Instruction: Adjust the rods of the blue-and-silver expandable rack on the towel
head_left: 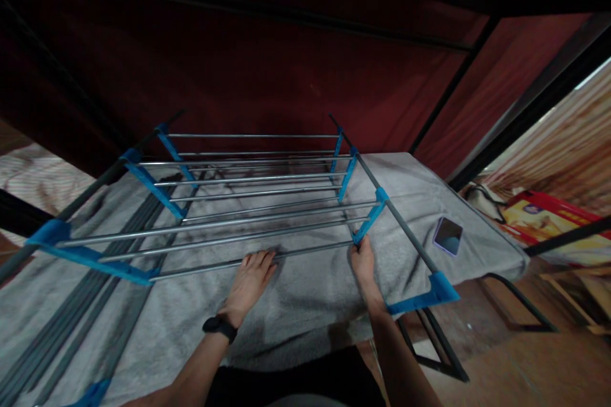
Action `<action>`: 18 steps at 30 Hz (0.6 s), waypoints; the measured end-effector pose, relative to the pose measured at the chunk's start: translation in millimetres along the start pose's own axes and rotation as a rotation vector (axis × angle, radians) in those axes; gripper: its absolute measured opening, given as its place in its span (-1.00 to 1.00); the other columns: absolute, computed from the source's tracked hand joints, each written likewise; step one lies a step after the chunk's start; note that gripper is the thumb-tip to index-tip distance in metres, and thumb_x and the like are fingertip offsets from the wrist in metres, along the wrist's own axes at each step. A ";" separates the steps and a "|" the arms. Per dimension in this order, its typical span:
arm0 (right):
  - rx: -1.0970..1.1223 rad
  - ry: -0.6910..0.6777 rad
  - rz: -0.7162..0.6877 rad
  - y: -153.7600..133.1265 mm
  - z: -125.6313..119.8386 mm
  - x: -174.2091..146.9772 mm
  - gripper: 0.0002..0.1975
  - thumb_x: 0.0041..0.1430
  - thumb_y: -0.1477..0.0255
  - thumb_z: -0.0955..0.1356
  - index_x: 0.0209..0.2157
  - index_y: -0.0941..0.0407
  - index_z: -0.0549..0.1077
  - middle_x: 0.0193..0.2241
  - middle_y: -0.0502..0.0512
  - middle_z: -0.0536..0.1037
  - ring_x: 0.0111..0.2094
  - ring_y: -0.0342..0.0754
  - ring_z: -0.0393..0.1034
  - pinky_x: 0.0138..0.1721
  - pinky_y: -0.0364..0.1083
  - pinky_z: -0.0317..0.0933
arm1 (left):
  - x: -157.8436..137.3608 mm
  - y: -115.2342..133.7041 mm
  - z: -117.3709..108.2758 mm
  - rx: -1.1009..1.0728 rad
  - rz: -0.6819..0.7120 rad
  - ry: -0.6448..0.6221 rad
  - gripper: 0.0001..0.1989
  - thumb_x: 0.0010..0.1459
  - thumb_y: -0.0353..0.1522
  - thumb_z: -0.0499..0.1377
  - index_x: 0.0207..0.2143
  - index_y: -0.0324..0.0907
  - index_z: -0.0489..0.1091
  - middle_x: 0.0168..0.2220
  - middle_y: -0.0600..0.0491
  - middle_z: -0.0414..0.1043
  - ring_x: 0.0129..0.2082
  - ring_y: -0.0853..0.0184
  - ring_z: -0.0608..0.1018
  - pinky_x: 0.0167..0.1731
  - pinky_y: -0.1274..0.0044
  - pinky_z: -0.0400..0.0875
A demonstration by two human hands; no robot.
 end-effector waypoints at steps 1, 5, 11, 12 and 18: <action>-0.003 0.001 0.014 0.8 0.1 -0.3 -0.50 0.09 0.45 0.22 0.09 0.13 0.42 -0.07 0.28 0.61 -0.07 0.16 0.51 0.03 0.08 0.36 | 4.0 0.8 5.4 0.012 0.007 -0.025 -0.63 0.46 -0.25 -0.04 0.14 -0.13 0.43 0.06 -0.10 0.53 0.06 0.11 0.52 0.11 0.23 0.39; -0.006 0.006 -0.001 -3.8 -0.3 -0.2 -0.47 0.06 0.51 0.22 0.09 0.15 0.45 -0.07 0.34 0.60 -0.02 0.19 0.51 0.06 0.09 0.34 | 18.9 7.5 19.7 0.009 0.029 -0.064 -0.69 0.43 -0.32 0.00 0.05 -0.14 0.49 0.02 -0.10 0.55 0.05 0.12 0.54 0.11 0.26 0.41; -0.045 0.019 0.002 -4.9 -0.7 0.0 -0.52 0.10 0.46 0.24 0.08 0.15 0.43 -0.09 0.36 0.60 -0.02 0.24 0.49 0.04 0.12 0.34 | 25.0 10.8 21.4 -0.017 0.047 -0.047 -0.72 0.43 -0.30 0.02 0.00 -0.10 0.50 -0.02 -0.07 0.58 -0.02 0.15 0.58 0.05 0.29 0.46; -0.053 0.022 0.007 -4.2 -0.7 -0.2 -0.53 0.10 0.45 0.24 0.06 0.15 0.43 -0.11 0.36 0.60 -0.03 0.24 0.49 0.03 0.13 0.34 | 24.5 10.3 20.7 -0.019 0.046 -0.042 -0.71 0.43 -0.29 0.03 0.01 -0.10 0.50 -0.02 -0.07 0.58 -0.02 0.14 0.59 0.04 0.28 0.46; -0.031 0.024 0.023 -2.7 -0.8 0.6 -0.58 0.13 0.38 0.25 0.04 0.11 0.43 -0.11 0.34 0.58 0.02 0.22 0.48 0.06 0.10 0.33 | 23.9 10.2 15.5 -0.038 0.034 -0.016 -0.69 0.44 -0.28 0.00 0.02 -0.11 0.51 -0.03 -0.07 0.59 -0.04 0.14 0.59 0.03 0.28 0.47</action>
Point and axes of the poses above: each hand's wrist, its own x-axis towards the middle knuckle, its own z-axis out of the palm, y = z × x, the point moved 10 cm from there along x, towards the middle knuckle
